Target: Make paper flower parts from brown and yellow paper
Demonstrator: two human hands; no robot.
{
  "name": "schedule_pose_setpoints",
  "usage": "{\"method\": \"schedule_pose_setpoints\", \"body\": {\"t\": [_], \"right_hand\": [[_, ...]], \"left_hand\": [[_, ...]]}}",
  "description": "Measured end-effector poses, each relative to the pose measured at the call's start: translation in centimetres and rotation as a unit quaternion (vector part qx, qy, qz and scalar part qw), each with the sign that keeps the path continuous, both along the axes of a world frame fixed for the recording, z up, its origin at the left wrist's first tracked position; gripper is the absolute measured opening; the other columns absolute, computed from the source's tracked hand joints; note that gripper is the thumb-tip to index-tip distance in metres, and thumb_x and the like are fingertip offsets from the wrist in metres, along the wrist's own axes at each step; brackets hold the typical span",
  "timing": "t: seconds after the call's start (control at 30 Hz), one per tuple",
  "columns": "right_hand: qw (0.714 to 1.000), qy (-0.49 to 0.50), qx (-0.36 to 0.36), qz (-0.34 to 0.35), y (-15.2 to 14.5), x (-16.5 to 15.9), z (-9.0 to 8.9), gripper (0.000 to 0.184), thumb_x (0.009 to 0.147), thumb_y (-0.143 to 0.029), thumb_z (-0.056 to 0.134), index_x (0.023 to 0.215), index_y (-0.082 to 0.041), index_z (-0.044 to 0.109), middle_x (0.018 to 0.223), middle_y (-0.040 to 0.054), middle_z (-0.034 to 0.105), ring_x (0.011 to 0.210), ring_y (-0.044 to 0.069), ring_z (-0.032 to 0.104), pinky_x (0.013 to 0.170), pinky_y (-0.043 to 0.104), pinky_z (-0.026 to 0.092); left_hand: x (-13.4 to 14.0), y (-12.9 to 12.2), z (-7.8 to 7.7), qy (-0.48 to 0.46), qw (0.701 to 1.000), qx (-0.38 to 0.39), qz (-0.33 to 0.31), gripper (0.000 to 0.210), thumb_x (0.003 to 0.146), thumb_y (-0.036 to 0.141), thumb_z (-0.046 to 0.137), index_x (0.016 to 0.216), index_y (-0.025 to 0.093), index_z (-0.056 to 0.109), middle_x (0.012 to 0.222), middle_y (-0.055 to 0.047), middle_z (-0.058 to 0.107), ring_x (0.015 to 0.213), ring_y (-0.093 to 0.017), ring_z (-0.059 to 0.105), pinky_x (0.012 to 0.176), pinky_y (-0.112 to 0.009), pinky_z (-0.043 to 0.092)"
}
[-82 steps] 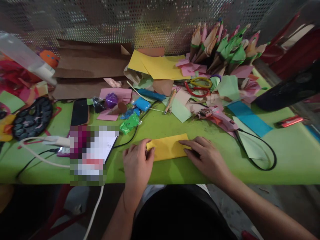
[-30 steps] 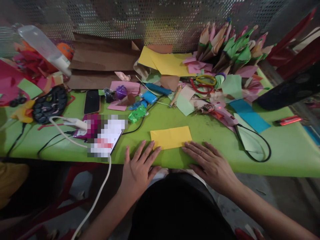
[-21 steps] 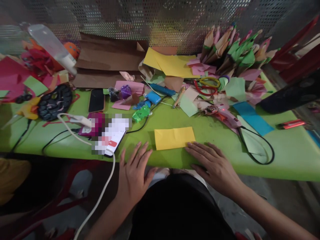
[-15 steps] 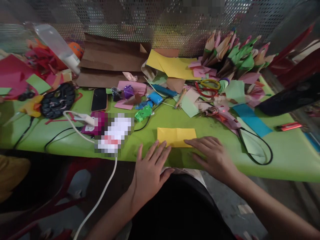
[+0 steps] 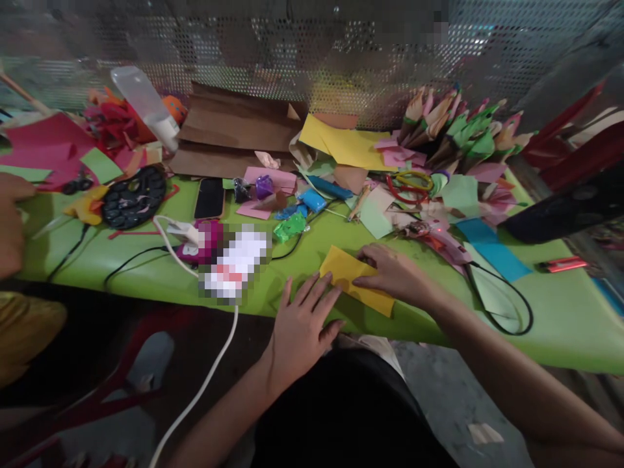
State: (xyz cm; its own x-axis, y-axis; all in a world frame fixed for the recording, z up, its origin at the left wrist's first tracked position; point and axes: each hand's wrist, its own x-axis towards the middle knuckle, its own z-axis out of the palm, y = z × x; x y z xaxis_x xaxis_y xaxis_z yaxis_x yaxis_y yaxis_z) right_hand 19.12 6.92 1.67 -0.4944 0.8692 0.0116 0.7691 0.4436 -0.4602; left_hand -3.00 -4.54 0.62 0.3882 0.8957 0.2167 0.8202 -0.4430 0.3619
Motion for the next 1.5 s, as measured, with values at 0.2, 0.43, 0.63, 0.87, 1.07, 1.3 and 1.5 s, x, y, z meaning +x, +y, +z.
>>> {"method": "schedule_pose_setpoints", "body": {"t": [0.2,0.43,0.63,0.87,1.07,1.3,1.5], "right_hand": [[0.933,0.3,-0.17,-0.1,0.1,-0.6,1.3,0.033,0.075,-0.048,0.075,0.074,-0.021,0.056,0.072,-0.0012,0.063,0.065,0.017,0.059,0.058,0.028,0.045],[0.809,0.519,-0.234,-0.148,0.5,-3.5,2.6,0.048,0.056,-0.05,0.092,0.085,-0.023,0.064,0.082,0.0016,0.073,0.072,0.022,0.068,0.067,0.033,0.055],[0.804,0.559,-0.159,-0.124,3.4,-2.7,3.6,0.041,0.055,-0.045,0.094,0.079,-0.024,0.069,0.076,-0.001,0.072,0.072,0.019,0.065,0.073,0.032,0.054],[0.772,0.606,-0.106,-0.16,4.8,-1.5,2.5,0.039,0.058,-0.048,0.091,0.083,-0.024,0.072,0.076,-0.0009,0.071,0.068,0.017,0.062,0.069,0.031,0.052],[0.783,0.58,-0.09,-0.206,4.8,-0.2,1.9,0.043,0.056,-0.056,0.09,0.069,-0.021,0.067,0.062,-0.0024,0.062,0.056,0.012,0.052,0.053,0.025,0.041],[0.772,0.589,-0.076,-0.227,4.6,-0.2,2.3,0.046,0.056,-0.059,0.09,0.068,-0.021,0.067,0.063,-0.0016,0.062,0.056,0.012,0.051,0.052,0.025,0.041],[0.79,0.568,-0.079,-0.218,4.6,-0.2,2.0,0.047,0.059,-0.062,0.086,0.073,-0.022,0.067,0.064,-0.0012,0.062,0.057,0.013,0.053,0.052,0.026,0.044]], "left_hand": [[0.3,3.6,0.3,-0.326,0.938,-0.014,0.117,0.075,0.096,0.04,0.059,0.16,0.022,0.024,0.164,-0.018,0.036,0.151,-0.028,0.037,0.118,-0.046,0.04],[2.8,10.1,1.7,-0.572,0.798,-0.186,0.043,0.04,0.084,0.051,0.07,0.101,0.015,0.071,0.102,-0.01,0.077,0.098,-0.027,0.071,0.089,-0.038,0.056],[2.8,13.8,2.3,-0.53,0.826,-0.187,0.031,0.029,0.077,0.044,0.074,0.086,0.016,0.073,0.086,-0.005,0.076,0.085,-0.024,0.068,0.077,-0.032,0.053],[4.0,16.8,2.5,-0.529,0.826,-0.191,0.038,0.025,0.078,0.043,0.072,0.08,0.019,0.068,0.079,-0.003,0.072,0.076,-0.02,0.064,0.07,-0.028,0.049],[3.8,17.0,1.4,-0.504,0.832,-0.232,-0.003,0.036,0.073,0.051,0.077,0.081,0.018,0.068,0.076,-0.001,0.069,0.072,-0.018,0.061,0.067,-0.027,0.046],[3.2,16.3,1.5,-0.513,0.823,-0.245,0.001,0.041,0.071,0.057,0.078,0.08,0.018,0.068,0.077,-0.001,0.07,0.071,-0.016,0.061,0.065,-0.026,0.046],[2.9,16.3,1.9,-0.515,0.82,-0.25,0.007,0.042,0.068,0.056,0.081,0.079,0.017,0.068,0.075,0.0,0.067,0.068,-0.015,0.057,0.064,-0.026,0.044]]}}
